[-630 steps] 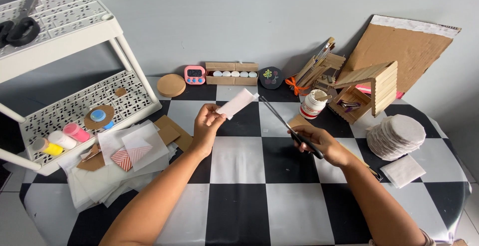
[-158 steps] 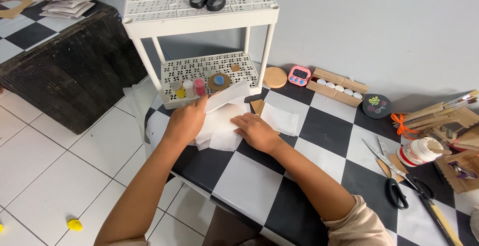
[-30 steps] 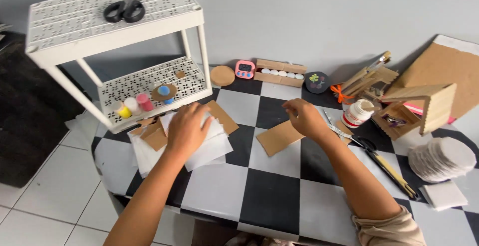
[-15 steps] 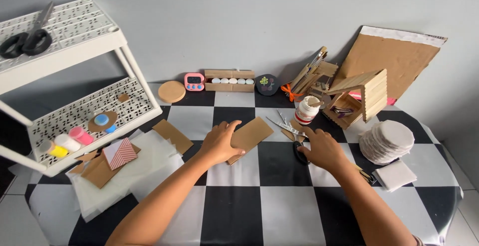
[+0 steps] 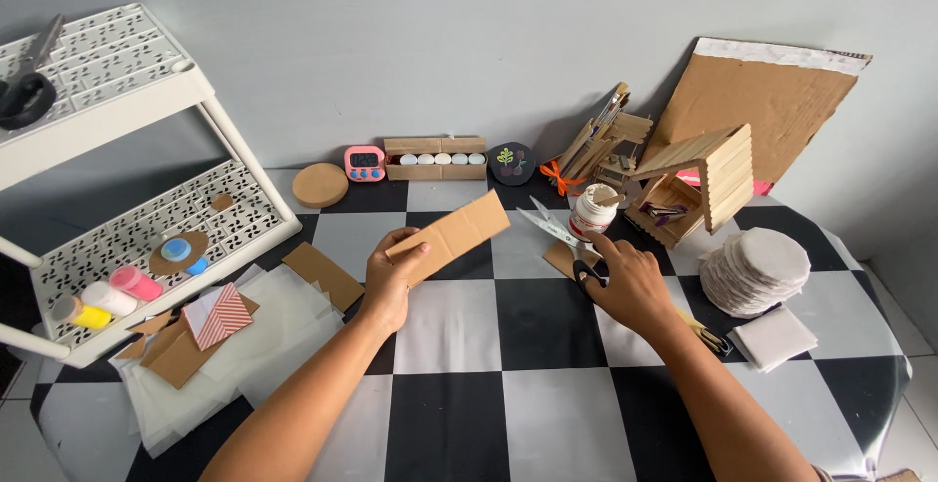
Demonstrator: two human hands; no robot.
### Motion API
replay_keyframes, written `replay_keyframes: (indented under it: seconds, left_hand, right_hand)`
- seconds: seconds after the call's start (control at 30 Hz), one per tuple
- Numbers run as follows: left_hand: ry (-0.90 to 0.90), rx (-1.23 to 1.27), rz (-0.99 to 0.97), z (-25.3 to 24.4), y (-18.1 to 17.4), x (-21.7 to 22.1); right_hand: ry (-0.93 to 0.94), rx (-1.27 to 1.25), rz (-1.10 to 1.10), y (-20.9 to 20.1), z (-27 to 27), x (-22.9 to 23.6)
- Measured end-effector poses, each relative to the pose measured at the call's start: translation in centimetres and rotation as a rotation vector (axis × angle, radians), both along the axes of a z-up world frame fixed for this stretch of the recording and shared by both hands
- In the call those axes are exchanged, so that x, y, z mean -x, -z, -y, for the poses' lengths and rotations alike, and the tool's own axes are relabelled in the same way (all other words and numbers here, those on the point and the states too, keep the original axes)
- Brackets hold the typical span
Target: Cutting cardboard and paper with scissors and assembling them into miniature structures.
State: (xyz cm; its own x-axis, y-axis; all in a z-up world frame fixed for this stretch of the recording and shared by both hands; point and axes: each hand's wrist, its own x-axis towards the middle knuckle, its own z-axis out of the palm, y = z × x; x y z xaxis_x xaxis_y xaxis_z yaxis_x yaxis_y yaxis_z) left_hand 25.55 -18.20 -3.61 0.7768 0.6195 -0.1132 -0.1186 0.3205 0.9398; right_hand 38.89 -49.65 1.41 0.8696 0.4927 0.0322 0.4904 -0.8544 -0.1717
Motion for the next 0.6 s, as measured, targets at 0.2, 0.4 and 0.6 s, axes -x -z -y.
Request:
replay_keyframes:
  seconds: [0.2, 0.4, 0.6]
  left_hand:
    - [-0.035, 0.154, 0.12, 1.7, -4.3, 1.4]
    - [-0.02, 0.22, 0.191, 2.9, -5.6, 2.1]
    - [0.052, 0.236, 0.216, 3.2, -5.5, 2.3]
  right_hand:
    - [-0.029, -0.996, -0.481, -0.3, -2.0, 2.7]
    - [-0.295, -1.043, -0.951, -0.2, -2.3, 5.2]
    - [-0.471, -0.83, -0.954, 0.4, -2.5, 6.0]
